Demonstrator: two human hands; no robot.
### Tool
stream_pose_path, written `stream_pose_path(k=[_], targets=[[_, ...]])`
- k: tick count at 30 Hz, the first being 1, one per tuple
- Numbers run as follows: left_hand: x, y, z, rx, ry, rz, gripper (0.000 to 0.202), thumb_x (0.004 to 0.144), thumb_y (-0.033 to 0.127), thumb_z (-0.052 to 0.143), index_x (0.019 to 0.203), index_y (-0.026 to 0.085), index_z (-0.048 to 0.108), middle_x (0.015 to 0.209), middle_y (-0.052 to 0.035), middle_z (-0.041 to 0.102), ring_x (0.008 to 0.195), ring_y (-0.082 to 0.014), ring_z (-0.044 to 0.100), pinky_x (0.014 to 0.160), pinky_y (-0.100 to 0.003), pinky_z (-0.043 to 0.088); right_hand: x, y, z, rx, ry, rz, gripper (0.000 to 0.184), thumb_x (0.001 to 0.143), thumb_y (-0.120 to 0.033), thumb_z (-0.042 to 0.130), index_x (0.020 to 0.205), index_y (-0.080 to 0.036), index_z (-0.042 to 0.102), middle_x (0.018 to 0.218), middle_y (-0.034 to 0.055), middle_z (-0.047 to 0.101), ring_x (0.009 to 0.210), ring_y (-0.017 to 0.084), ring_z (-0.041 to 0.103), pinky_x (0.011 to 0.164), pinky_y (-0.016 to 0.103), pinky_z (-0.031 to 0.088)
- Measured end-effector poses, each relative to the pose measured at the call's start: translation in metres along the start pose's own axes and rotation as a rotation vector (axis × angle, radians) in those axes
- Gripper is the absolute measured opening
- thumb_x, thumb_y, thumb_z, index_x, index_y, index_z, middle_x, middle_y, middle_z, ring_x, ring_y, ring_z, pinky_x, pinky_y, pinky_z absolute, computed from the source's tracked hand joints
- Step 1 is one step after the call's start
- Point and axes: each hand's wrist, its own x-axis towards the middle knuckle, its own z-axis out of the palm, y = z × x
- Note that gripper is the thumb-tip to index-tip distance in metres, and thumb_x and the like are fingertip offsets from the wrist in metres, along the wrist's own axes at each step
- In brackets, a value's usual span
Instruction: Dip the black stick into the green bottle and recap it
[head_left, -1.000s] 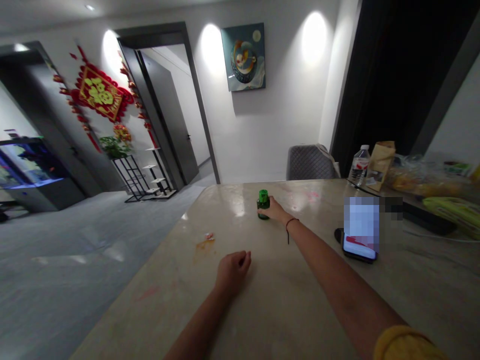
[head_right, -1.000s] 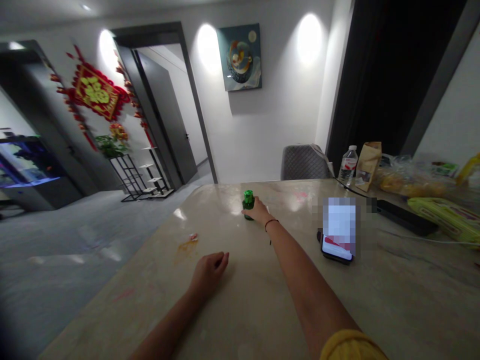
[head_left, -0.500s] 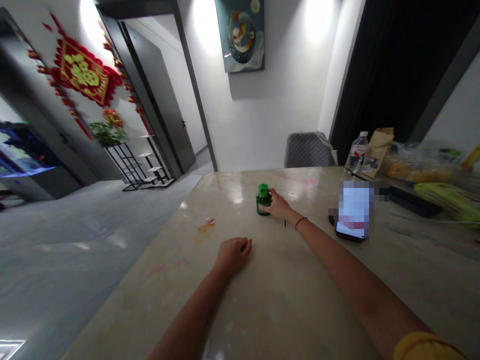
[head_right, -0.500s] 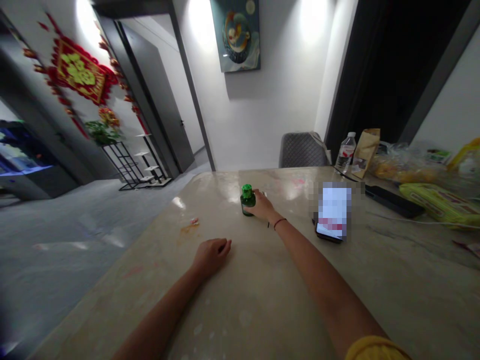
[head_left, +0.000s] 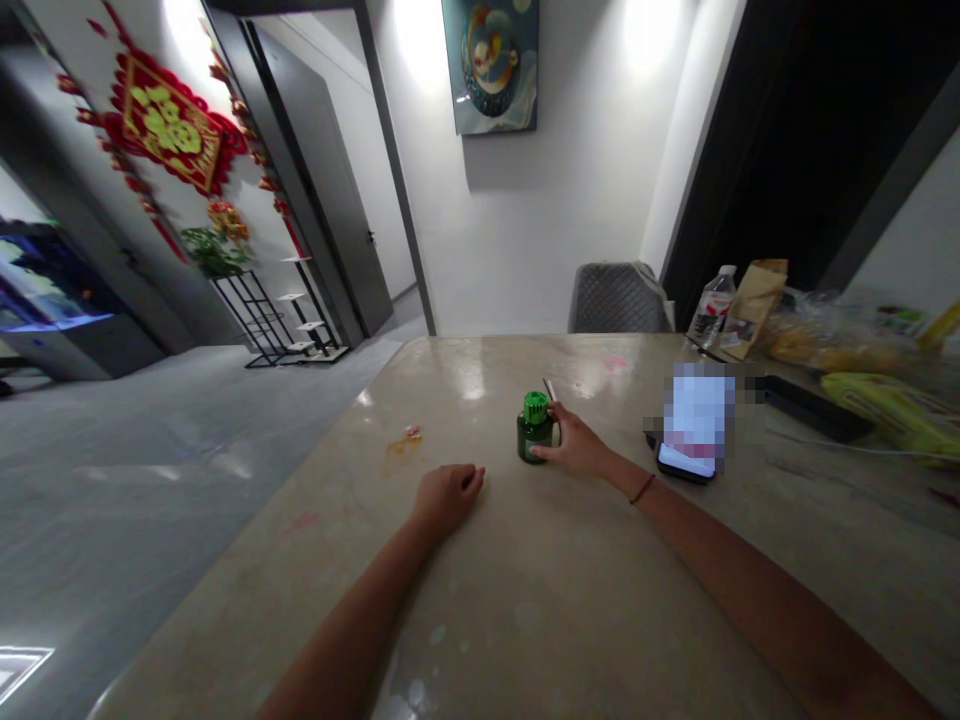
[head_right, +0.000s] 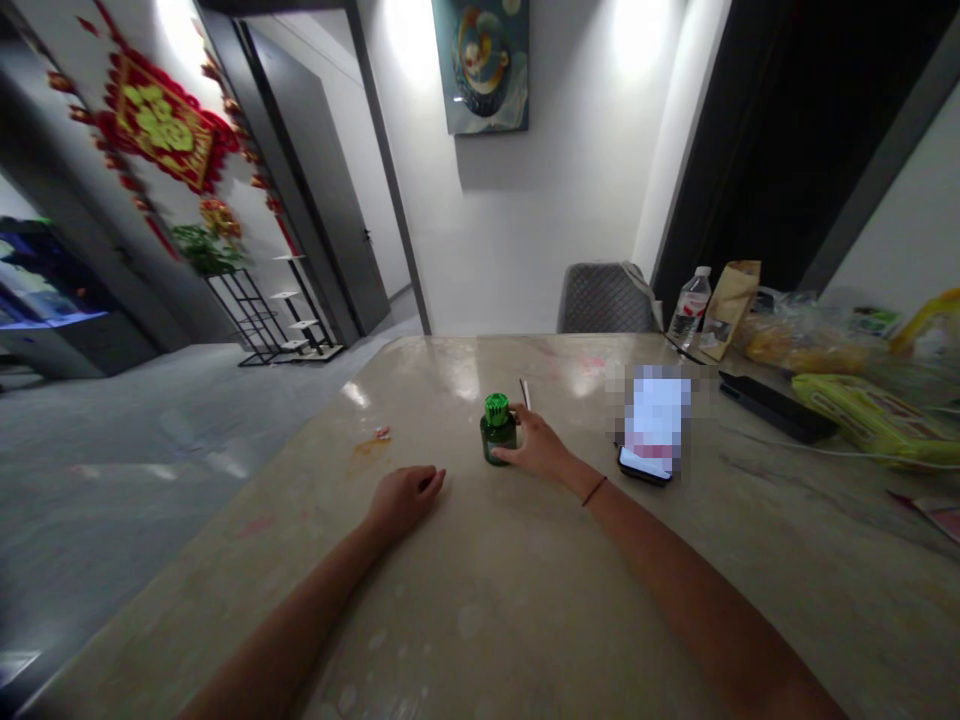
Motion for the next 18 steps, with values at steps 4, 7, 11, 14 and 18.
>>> stream_pose_path(k=[4, 7, 11, 14, 18], targets=[[0.002, -0.001, 0.004, -0.135, 0.039, -0.055, 0.028, 0.079, 0.041, 0.039, 0.074, 0.019, 0.056, 0.066, -0.0007, 0.057, 0.057, -0.0108, 0.048, 0.055, -0.022, 0.029, 0.002, -0.001, -0.007, 0.035, -0.067, 0.005, 0.069, 0.059, -0.043, 0.069, 0.115, -0.015, 0.04, 0.112, 0.0126, 0.052, 0.105, 0.021, 0.05, 0.091, 0.037, 0.038], [0.009, 0.005, 0.009, -0.306, 0.041, -0.076, 0.038, 0.074, 0.045, 0.048, 0.101, 0.02, 0.05, 0.083, -0.002, 0.06, 0.064, -0.012, 0.053, 0.062, -0.024, 0.039, 0.009, -0.006, -0.013, 0.105, -0.032, 0.021, 0.065, 0.066, -0.045, 0.063, 0.119, -0.017, 0.036, 0.113, 0.0118, 0.052, 0.105, 0.02, 0.05, 0.089, 0.036, 0.039], [0.027, 0.025, 0.019, -0.548, -0.009, -0.032, 0.072, 0.061, 0.048, 0.064, 0.121, 0.016, 0.039, 0.105, -0.011, 0.055, 0.088, -0.0192, 0.055, 0.077, -0.033, 0.043, 0.024, -0.022, -0.026, 0.037, -0.036, 0.03, 0.057, 0.071, -0.045, 0.059, 0.117, -0.017, 0.041, 0.101, 0.0096, 0.058, 0.091, 0.017, 0.055, 0.078, 0.031, 0.043], [0.046, 0.042, 0.029, -0.742, 0.012, 0.021, 0.088, 0.053, 0.04, 0.073, 0.127, 0.014, 0.031, 0.116, -0.0157, 0.05, 0.103, -0.0237, 0.05, 0.087, -0.037, 0.04, 0.036, -0.038, -0.035, -0.104, -0.088, 0.019, 0.044, 0.075, -0.047, 0.053, 0.107, -0.016, 0.049, 0.092, 0.0085, 0.061, 0.077, 0.016, 0.057, 0.068, 0.028, 0.043], [0.065, 0.055, 0.041, -0.858, 0.12, 0.061, 0.082, 0.054, 0.037, 0.073, 0.123, 0.015, 0.035, 0.124, -0.0141, 0.043, 0.115, -0.0244, 0.041, 0.097, -0.038, 0.032, 0.048, -0.053, -0.038, -0.344, -0.153, -0.055, 0.033, 0.075, -0.047, 0.052, 0.087, -0.017, 0.057, 0.087, 0.0081, 0.061, 0.077, 0.017, 0.056, 0.069, 0.027, 0.04]])
